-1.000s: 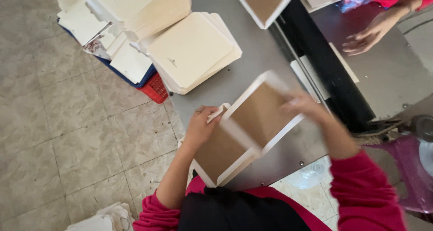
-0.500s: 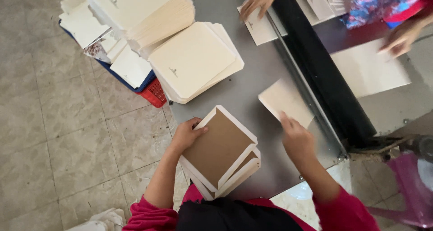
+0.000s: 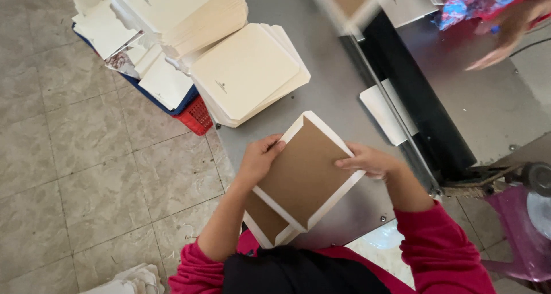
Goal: The person assembles small cardboard boxes by inserting flat cardboard pieces into white box frames on a metal table. They repeatedly pick up a frame, insert a piece, and place the assembled box aside. The person also stacks and handles a large pile of flat cardboard pieces.
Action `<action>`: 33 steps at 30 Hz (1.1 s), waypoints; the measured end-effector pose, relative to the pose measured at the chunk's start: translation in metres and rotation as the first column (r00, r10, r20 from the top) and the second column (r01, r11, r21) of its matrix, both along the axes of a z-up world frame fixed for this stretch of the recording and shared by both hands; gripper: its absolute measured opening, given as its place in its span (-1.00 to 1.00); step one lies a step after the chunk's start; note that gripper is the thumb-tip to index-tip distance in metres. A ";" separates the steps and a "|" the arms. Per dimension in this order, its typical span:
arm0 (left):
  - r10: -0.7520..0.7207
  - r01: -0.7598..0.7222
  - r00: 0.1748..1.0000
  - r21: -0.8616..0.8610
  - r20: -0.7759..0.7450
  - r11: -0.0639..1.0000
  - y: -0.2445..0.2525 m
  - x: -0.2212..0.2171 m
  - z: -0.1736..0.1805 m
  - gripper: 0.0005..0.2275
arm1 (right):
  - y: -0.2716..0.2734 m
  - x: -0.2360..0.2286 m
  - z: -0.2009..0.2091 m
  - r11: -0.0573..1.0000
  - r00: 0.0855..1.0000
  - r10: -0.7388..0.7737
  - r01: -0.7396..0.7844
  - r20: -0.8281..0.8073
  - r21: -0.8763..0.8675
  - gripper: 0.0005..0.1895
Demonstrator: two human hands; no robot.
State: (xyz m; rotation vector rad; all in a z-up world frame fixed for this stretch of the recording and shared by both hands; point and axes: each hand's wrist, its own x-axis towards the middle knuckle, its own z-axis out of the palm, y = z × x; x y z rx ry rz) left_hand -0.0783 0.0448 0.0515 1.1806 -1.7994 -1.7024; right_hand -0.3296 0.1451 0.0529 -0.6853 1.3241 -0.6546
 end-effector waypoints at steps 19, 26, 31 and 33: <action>0.019 -0.001 0.912 -0.045 0.410 0.999 -0.028 0.050 -0.074 -0.68 | 0.036 -0.002 0.009 0.947 -0.332 0.027 -0.294 -0.943 0.130 -0.77; 0.143 -0.136 0.891 -0.048 0.431 0.990 -0.036 0.068 -0.075 -0.74 | 0.040 -0.019 -0.020 0.886 -0.520 -0.375 -0.445 -0.768 -0.131 -0.71; 0.127 -0.103 0.896 -0.079 0.426 0.992 -0.030 0.059 -0.045 -0.72 | 0.032 0.029 -0.043 0.862 -0.311 -0.259 -0.501 -0.915 -0.073 -0.56; 0.121 -0.098 0.912 -0.079 0.391 0.992 -0.027 0.066 -0.034 -0.71 | 0.018 0.011 -0.102 0.894 -0.339 -0.162 -0.448 -0.927 0.007 -0.50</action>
